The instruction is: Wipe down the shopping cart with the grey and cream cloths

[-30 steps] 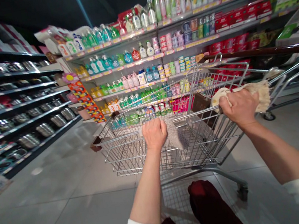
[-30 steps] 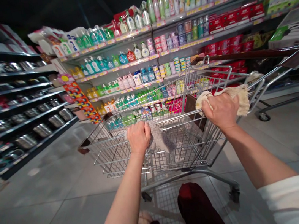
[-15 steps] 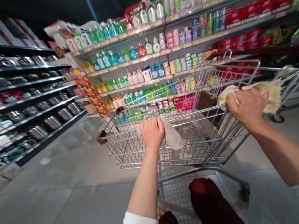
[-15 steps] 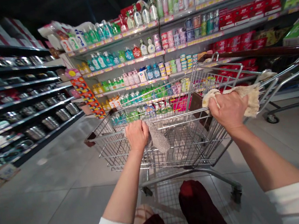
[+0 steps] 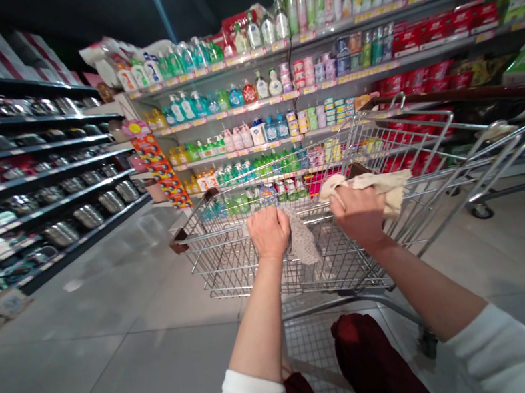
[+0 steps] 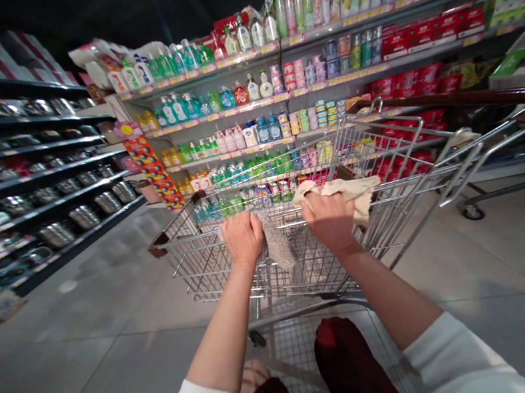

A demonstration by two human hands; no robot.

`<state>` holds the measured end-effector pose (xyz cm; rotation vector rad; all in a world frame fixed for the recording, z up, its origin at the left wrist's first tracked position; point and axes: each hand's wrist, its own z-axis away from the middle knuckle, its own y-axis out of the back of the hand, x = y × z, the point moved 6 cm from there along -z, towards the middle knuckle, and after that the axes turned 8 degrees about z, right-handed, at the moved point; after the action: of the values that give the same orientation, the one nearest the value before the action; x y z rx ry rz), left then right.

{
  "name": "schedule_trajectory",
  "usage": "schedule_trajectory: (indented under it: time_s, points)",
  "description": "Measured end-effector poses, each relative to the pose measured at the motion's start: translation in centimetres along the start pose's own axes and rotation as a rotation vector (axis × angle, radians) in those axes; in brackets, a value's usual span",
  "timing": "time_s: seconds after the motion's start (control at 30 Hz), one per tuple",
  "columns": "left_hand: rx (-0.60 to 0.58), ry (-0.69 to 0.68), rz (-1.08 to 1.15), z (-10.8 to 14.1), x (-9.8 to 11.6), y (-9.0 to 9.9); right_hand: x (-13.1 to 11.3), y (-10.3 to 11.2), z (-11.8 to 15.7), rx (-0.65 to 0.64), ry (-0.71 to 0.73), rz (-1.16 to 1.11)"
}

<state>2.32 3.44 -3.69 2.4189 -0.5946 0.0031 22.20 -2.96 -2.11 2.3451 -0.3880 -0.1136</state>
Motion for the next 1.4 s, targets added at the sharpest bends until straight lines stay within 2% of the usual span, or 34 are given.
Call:
schedule_trajectory:
  time_s: [0.13, 0.2, 0.27, 0.4, 0.57, 0.73, 0.9, 1.03, 1.1, 1.3, 1.4]
  points:
    - [-0.016, 0.008, 0.01, 0.0, -0.1, 0.1, -6.6, -0.9, 1.1, -0.026, 0.147, -0.087]
    - [-0.029, 0.011, 0.011, -0.1, -0.2, 0.2, -8.5, -1.5, 1.4, -0.058, 0.18, -0.137]
    - [-0.04, 0.007, 0.008, -0.1, -0.2, 0.1, -9.2, -2.1, 1.4, -0.079, 0.171, -0.167]
    - [-0.036, 0.001, 0.027, -0.2, -0.4, 0.1, -9.0, -2.4, 1.3, -0.051, 0.188, -0.188]
    - [-0.025, 0.018, 0.066, -0.1, -0.5, 0.1, -8.8, -1.6, 1.4, -0.059, 0.201, -0.168]
    - [-0.024, 0.007, 0.025, -0.1, -0.5, 0.0, -8.6, 0.9, 1.3, -0.141, 0.24, -0.119]
    - [-0.015, 0.012, 0.017, -0.1, -0.7, -0.1, -6.5, 3.1, -1.9, -0.317, 0.322, -0.239]
    - [-0.03, 0.03, 0.053, -0.2, -0.9, -0.2, -5.6, 1.9, -4.4, -0.614, 0.474, -0.262]
    - [-0.034, 0.031, 0.037, -0.1, -0.8, -0.1, -5.8, 1.1, -5.1, -0.708, 0.548, -0.252]
    - [-0.052, 0.035, -0.006, -0.1, -0.8, 0.0, -7.1, -0.5, -5.9, -0.861, 0.723, -0.322]
    - [-0.057, 0.035, 0.0, 0.0, -0.8, -0.2, -7.0, -0.8, -6.3, -0.829, 0.734, -0.482]
